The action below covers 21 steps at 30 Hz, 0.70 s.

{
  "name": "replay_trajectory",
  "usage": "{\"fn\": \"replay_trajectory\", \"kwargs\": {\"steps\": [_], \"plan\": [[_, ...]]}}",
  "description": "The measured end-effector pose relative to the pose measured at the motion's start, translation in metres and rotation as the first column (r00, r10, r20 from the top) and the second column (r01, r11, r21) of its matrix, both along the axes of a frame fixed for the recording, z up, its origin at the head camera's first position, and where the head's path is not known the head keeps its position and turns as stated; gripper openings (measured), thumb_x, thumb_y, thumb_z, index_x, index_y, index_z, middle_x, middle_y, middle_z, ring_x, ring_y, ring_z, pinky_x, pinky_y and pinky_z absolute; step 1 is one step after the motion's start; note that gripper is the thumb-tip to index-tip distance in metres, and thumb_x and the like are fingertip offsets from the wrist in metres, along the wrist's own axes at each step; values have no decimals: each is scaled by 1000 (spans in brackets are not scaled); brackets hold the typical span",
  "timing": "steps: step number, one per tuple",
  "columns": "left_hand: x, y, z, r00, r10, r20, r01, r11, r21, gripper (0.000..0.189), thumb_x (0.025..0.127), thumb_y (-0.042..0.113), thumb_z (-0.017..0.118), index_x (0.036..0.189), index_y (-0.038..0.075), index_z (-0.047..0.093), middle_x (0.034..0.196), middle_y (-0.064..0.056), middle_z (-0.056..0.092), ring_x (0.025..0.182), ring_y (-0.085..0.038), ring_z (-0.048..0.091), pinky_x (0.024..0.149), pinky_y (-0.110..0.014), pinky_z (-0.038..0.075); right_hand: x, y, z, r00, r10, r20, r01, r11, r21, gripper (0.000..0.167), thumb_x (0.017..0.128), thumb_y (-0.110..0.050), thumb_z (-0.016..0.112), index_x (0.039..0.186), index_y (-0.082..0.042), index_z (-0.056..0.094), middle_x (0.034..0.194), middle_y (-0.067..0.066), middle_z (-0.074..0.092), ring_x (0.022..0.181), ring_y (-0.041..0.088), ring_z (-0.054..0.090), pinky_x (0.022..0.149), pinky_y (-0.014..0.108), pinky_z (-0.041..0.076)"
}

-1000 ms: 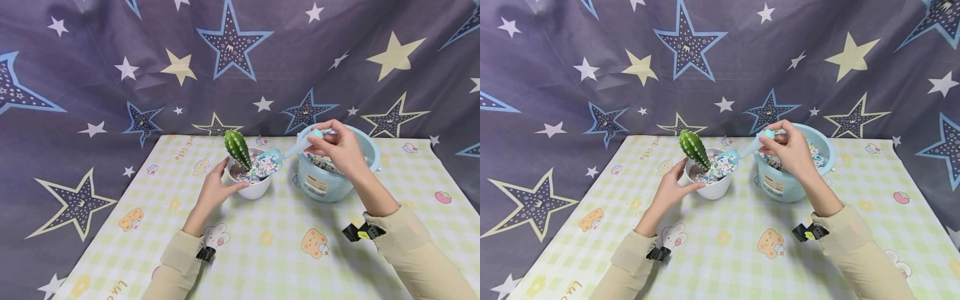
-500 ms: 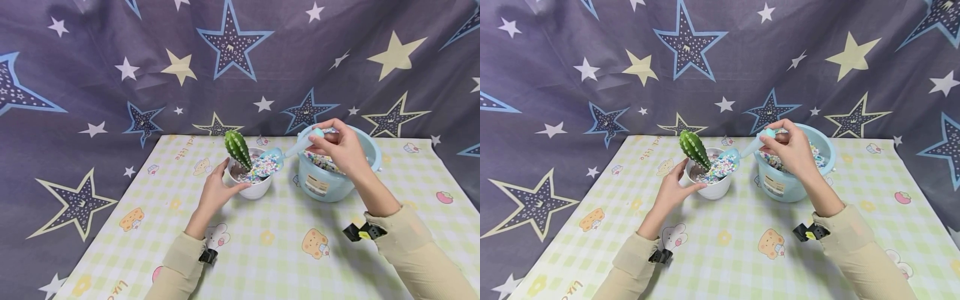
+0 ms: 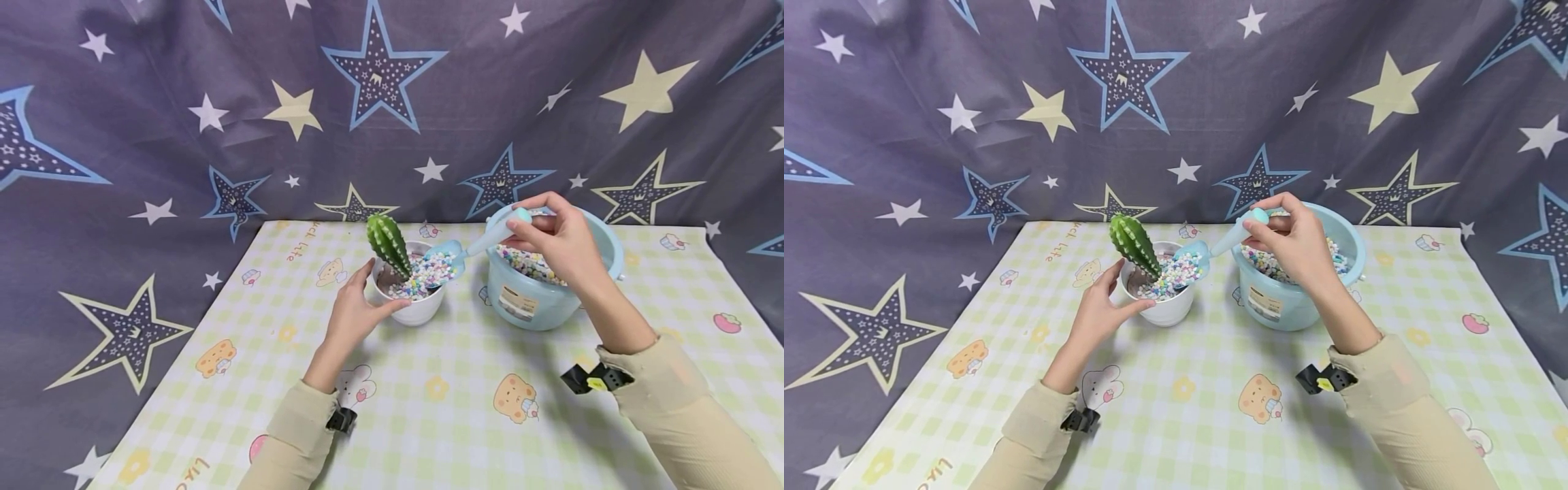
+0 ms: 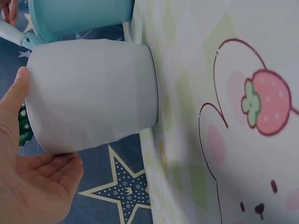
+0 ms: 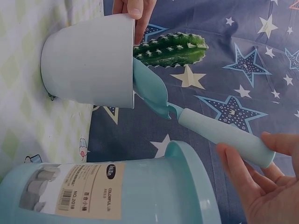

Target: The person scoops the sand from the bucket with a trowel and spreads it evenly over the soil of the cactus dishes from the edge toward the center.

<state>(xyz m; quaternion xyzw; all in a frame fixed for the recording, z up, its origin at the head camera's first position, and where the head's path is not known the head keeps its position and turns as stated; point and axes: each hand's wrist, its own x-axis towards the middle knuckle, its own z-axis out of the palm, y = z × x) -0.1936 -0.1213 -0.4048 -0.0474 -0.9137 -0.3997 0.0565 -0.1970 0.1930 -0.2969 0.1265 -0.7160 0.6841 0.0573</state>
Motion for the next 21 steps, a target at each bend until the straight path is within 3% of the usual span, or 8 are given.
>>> {"fn": "replay_trajectory", "kwargs": {"steps": [21], "plan": [[3, 2, 3, 1000, 27, 1, -27, 997, -70, 106, 74, 60, 81, 156, 11, 34, 156, -15, 42, 141, -39, 44, 116, -53, 40, 2, 3, 1, 1000, -12, 11, 12, 1000, 9, 22, 94, -9, 68, 114, -7, 58, 84, -6, 77, 75, 11, 76, 73, 22, 61]]}}
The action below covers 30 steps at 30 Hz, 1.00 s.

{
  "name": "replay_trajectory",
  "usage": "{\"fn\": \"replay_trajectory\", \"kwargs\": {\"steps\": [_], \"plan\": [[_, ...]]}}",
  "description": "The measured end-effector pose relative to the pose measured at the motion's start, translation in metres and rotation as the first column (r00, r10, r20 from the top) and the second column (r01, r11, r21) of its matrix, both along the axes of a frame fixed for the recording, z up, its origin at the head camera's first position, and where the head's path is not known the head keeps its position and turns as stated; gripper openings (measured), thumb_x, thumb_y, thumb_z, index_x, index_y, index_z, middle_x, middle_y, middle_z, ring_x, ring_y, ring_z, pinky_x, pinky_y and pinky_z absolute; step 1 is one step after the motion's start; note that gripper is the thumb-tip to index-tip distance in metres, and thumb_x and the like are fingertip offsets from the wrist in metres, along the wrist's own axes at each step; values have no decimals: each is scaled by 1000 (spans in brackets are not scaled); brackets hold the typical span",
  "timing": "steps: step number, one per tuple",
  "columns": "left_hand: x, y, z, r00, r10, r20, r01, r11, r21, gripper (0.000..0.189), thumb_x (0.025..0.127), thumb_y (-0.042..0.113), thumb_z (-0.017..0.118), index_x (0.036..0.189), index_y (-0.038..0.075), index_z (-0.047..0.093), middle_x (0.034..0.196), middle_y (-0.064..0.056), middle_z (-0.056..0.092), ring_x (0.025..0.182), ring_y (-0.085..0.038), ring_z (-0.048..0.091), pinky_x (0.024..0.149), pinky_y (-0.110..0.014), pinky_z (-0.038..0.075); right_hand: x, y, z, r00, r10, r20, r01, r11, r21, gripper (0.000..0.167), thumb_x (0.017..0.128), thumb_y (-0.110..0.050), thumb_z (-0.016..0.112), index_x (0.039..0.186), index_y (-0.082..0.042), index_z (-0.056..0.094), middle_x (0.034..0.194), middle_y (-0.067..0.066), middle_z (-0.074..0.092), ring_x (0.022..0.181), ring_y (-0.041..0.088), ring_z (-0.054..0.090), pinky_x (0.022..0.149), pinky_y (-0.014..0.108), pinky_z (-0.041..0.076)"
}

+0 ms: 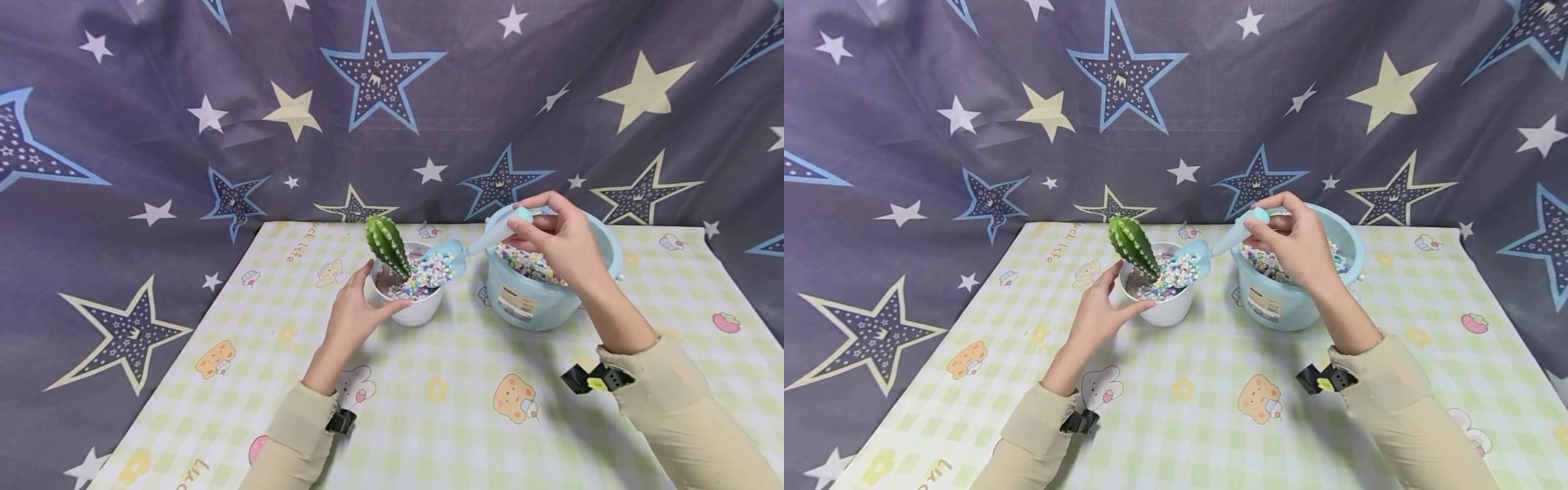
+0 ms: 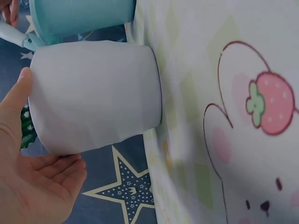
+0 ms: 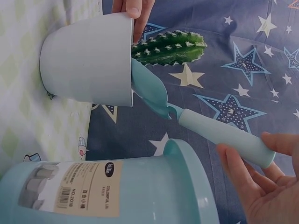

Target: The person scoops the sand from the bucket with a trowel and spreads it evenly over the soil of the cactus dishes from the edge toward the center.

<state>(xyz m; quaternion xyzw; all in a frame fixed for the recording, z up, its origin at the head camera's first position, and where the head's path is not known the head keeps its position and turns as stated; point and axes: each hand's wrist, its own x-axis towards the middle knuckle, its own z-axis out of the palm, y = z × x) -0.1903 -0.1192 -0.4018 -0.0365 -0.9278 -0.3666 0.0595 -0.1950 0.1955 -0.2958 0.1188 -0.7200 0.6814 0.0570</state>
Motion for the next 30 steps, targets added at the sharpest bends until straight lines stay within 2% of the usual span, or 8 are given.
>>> {"fn": "replay_trajectory", "kwargs": {"steps": [13, 21, 30], "plan": [[-12, -8, 4, 995, -95, 18, 96, 995, -29, 109, 73, 55, 83, 156, 8, 31, 157, -18, 40, 144, -38, 39, 120, -51, 34, 0, 3, 1, 1000, -2, -27, 2, 1000, -15, 20, 94, -6, 67, 112, -8, 59, 84, -6, 77, 74, 10, 76, 71, 23, 62], [-10, -6, 4, 996, -77, 39, 78, 997, -14, 108, 74, 55, 82, 158, 11, 29, 159, -16, 38, 145, -39, 39, 119, -53, 35, 0, 2, 1, 998, 6, -55, -9, 999, -47, 18, 94, -3, 66, 110, -6, 59, 85, -6, 77, 74, 9, 76, 70, 22, 62], [-7, -3, 3, 998, -48, 28, 48, 999, -15, 109, 73, 57, 83, 157, 11, 31, 158, -15, 40, 143, -39, 42, 117, -53, 38, -1, 1, 0, 997, 11, -74, -17, 997, -71, 17, 94, -2, 66, 109, -7, 60, 87, -6, 77, 76, 11, 76, 72, 25, 62]]}}
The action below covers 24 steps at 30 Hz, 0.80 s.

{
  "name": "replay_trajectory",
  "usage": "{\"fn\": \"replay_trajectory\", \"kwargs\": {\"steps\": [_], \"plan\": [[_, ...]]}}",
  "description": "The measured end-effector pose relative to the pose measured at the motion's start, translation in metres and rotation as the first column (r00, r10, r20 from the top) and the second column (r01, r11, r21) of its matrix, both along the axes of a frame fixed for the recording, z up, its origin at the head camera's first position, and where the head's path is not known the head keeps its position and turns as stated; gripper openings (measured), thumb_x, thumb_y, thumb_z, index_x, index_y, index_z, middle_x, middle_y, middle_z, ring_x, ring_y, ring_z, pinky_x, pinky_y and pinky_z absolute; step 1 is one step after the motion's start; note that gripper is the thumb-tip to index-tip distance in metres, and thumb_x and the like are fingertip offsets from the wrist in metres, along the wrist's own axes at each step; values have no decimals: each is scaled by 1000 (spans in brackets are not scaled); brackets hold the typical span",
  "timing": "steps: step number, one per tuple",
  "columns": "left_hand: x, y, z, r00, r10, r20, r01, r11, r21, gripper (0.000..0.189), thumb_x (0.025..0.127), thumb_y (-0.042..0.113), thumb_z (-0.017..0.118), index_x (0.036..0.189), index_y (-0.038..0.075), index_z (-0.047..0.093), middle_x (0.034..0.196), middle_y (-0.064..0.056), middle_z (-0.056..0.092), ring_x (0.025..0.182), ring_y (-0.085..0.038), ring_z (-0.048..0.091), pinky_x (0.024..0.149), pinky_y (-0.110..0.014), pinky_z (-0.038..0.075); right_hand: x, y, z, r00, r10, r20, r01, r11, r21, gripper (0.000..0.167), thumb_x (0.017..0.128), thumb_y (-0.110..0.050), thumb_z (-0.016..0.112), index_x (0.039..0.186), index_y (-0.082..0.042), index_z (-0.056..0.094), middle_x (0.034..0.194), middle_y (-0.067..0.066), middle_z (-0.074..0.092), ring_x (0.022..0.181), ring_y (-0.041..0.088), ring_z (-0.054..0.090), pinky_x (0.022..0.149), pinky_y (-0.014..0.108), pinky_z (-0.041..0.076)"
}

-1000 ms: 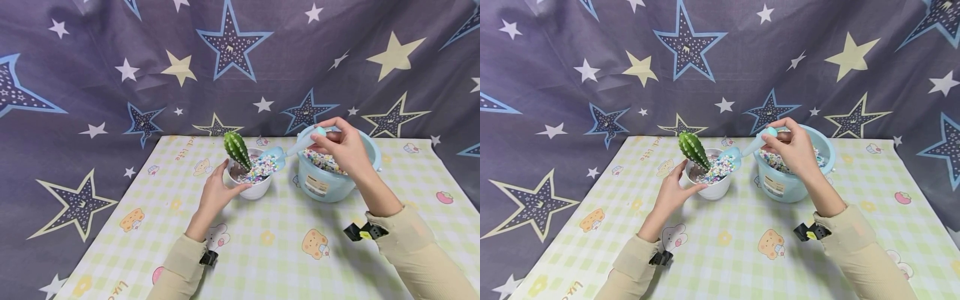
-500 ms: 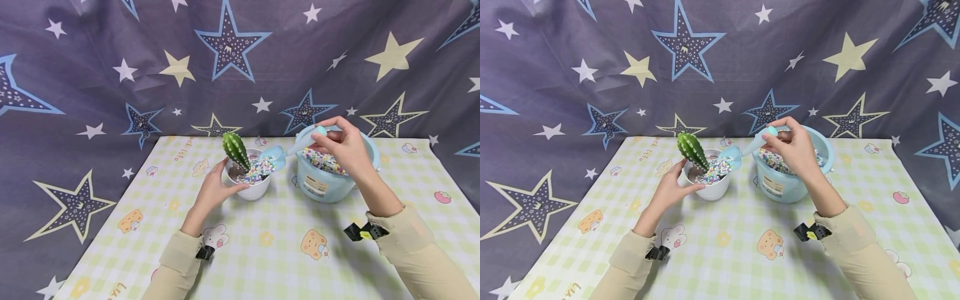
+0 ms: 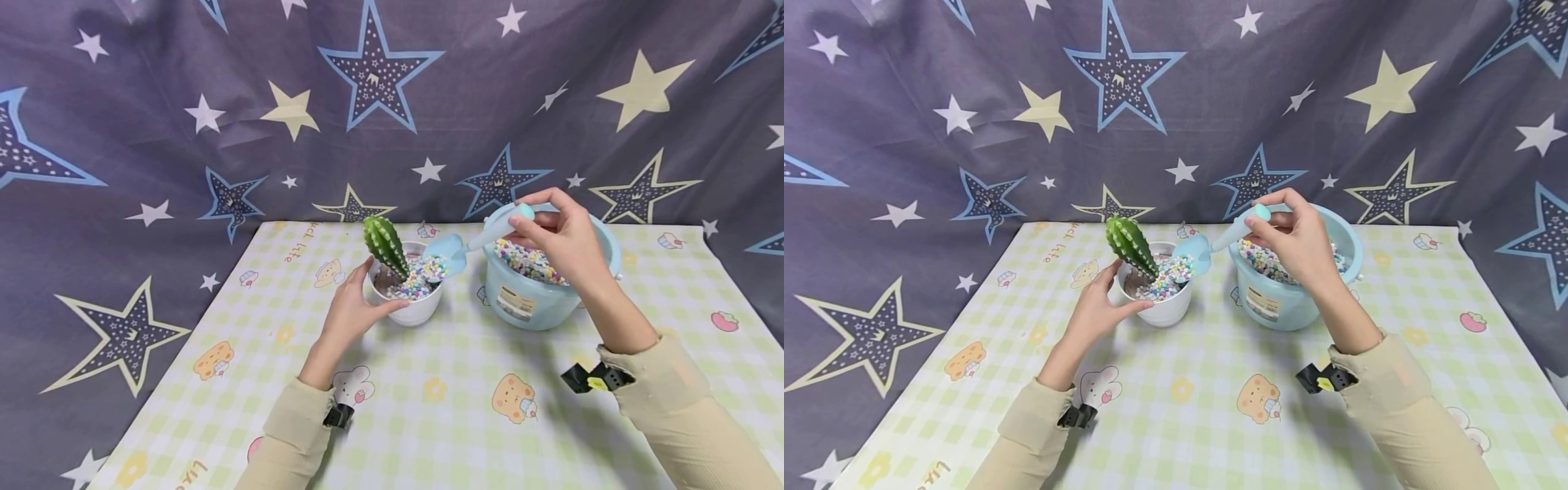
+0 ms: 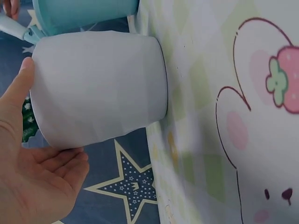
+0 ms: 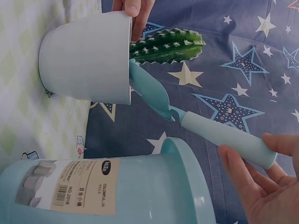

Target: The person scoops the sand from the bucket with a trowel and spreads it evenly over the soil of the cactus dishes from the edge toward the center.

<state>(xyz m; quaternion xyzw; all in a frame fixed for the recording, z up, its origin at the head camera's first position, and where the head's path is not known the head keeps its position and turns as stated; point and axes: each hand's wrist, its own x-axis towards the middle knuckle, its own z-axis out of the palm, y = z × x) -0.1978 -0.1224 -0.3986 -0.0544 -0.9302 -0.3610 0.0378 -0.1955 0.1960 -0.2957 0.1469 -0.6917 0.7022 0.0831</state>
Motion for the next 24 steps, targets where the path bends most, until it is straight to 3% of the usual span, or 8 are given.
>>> {"fn": "replay_trajectory", "kwargs": {"steps": [24], "plan": [[4, 4, 1, 1000, 25, 3, -25, 1000, -9, 109, 73, 58, 82, 157, 11, 31, 159, -14, 38, 142, -39, 43, 116, -53, 39, 2, -3, -1, 994, -49, -102, 51, 998, 20, 20, 93, 2, 65, 111, -7, 62, 90, -9, 76, 82, 5, 75, 76, 21, 61]]}}
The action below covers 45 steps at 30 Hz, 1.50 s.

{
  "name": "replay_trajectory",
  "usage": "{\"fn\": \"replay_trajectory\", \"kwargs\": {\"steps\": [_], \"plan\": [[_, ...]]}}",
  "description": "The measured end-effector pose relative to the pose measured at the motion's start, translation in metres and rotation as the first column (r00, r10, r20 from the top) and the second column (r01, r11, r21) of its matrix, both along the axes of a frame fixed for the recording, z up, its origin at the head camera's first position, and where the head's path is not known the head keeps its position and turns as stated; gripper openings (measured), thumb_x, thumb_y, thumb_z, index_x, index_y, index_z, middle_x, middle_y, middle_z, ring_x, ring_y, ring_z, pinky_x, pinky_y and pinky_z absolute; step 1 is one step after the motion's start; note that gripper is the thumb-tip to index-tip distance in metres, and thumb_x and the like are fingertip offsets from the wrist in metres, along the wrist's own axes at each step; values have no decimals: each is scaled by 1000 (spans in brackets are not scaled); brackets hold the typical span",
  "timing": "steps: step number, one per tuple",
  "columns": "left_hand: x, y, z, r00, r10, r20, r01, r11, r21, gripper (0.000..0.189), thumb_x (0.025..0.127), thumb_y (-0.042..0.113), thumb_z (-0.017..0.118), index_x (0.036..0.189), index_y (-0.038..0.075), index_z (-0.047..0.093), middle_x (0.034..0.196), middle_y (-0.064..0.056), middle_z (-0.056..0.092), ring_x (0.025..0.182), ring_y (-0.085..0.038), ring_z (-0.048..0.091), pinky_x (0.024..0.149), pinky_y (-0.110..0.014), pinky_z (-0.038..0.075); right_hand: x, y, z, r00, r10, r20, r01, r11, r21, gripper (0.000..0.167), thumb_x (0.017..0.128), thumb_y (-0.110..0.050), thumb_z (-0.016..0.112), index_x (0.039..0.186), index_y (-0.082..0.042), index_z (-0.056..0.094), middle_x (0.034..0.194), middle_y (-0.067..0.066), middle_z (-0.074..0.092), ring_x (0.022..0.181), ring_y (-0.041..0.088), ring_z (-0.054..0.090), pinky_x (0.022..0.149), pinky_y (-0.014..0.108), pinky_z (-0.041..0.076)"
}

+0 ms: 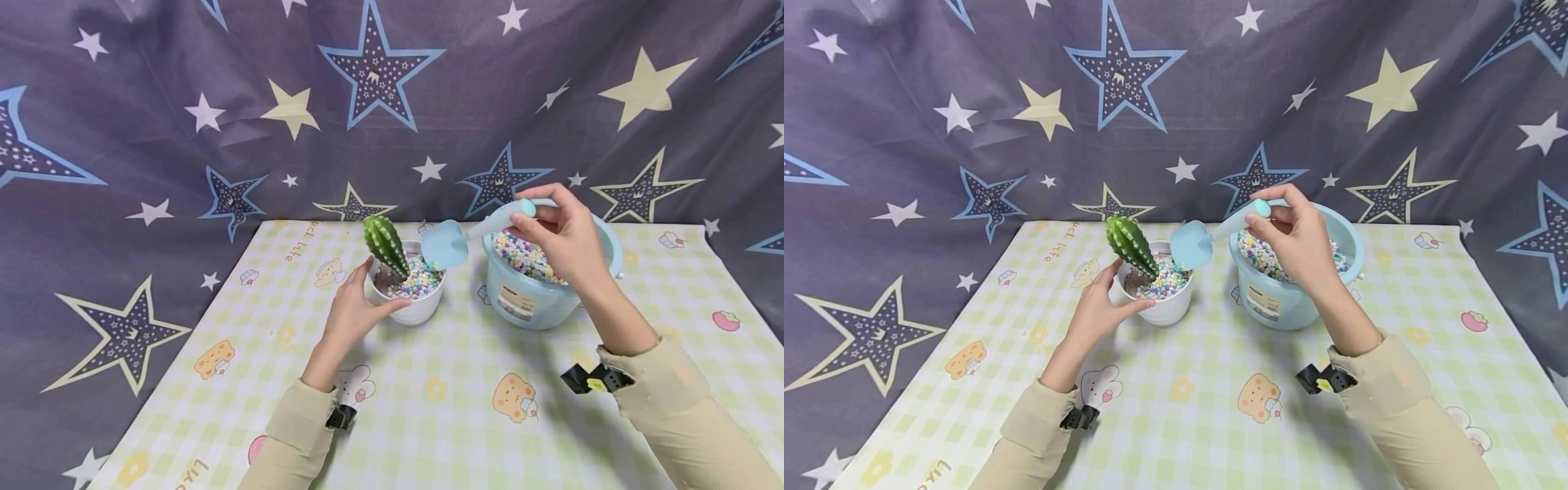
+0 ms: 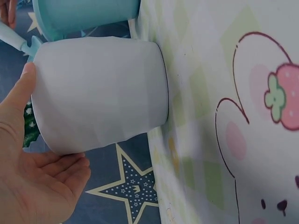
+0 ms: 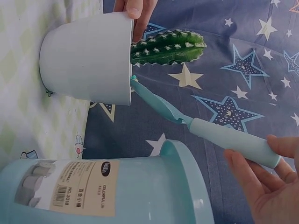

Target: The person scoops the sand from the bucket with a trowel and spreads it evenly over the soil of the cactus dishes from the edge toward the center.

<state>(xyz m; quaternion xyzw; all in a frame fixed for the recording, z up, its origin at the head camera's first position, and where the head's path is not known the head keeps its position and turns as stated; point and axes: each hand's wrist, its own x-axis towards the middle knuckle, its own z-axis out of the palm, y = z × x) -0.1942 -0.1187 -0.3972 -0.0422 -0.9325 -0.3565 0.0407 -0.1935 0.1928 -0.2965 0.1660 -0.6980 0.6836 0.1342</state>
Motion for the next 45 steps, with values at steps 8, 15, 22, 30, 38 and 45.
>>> {"fn": "replay_trajectory", "kwargs": {"steps": [8, 15, 22, 30, 38, 45], "plan": [[0, 0, -1, 1000, 8, -3, -8, 1000, -3, 109, 73, 59, 82, 157, 10, 31, 159, -13, 38, 142, -39, 43, 116, -54, 39, 0, 3, -1, 999, 16, -36, -19, 997, -73, 20, 94, 3, 63, 113, -4, 63, 90, -6, 77, 79, 6, 75, 76, 21, 61], [1, 3, -1, 1000, 14, -14, -14, 1000, -2, 109, 73, 59, 82, 157, 10, 31, 159, -13, 39, 142, -38, 43, 116, -52, 39, 0, 9, -2, 999, 4, -47, -10, 992, -130, 21, 93, 4, 63, 113, -2, 63, 93, -3, 78, 84, 7, 76, 77, 22, 60], [0, 4, -4, 1000, 23, -21, -23, 1000, 3, 109, 72, 60, 82, 157, 12, 31, 158, -13, 39, 141, -39, 43, 117, -54, 38, 0, 18, -5, 997, -11, -74, -3, 981, -193, 21, 93, 4, 63, 114, 1, 63, 93, 1, 77, 86, 10, 76, 78, 23, 60], [0, 7, -3, 999, 26, -19, -26, 1000, -6, 110, 73, 61, 81, 157, 12, 31, 159, -13, 39, 142, -40, 42, 117, -54, 37, 5, 34, -4, 998, -45, -55, 26, 953, -303, 24, 91, 4, 66, 115, 2, 63, 94, 5, 78, 81, 14, 77, 76, 25, 61], [1, 7, -2, 999, 31, -13, -31, 999, -32, 110, 73, 63, 80, 157, 13, 31, 159, -12, 39, 141, -39, 44, 116, -53, 39, 11, 55, -4, 992, -105, -68, 69, 910, -409, 23, 90, 7, 66, 112, 6, 61, 88, 11, 78, 77, 19, 77, 74, 29, 62], [2, 3, 1, 1000, -1, -18, 0, 997, -74, 111, 74, 63, 78, 157, 9, 29, 158, -15, 39, 139, -40, 46, 114, -53, 42, 18, 75, -7, 978, -205, -37, 165, 871, -462, 23, 88, 6, 69, 110, 6, 61, 84, 11, 77, 71, 19, 77, 68, 29, 62]]}}
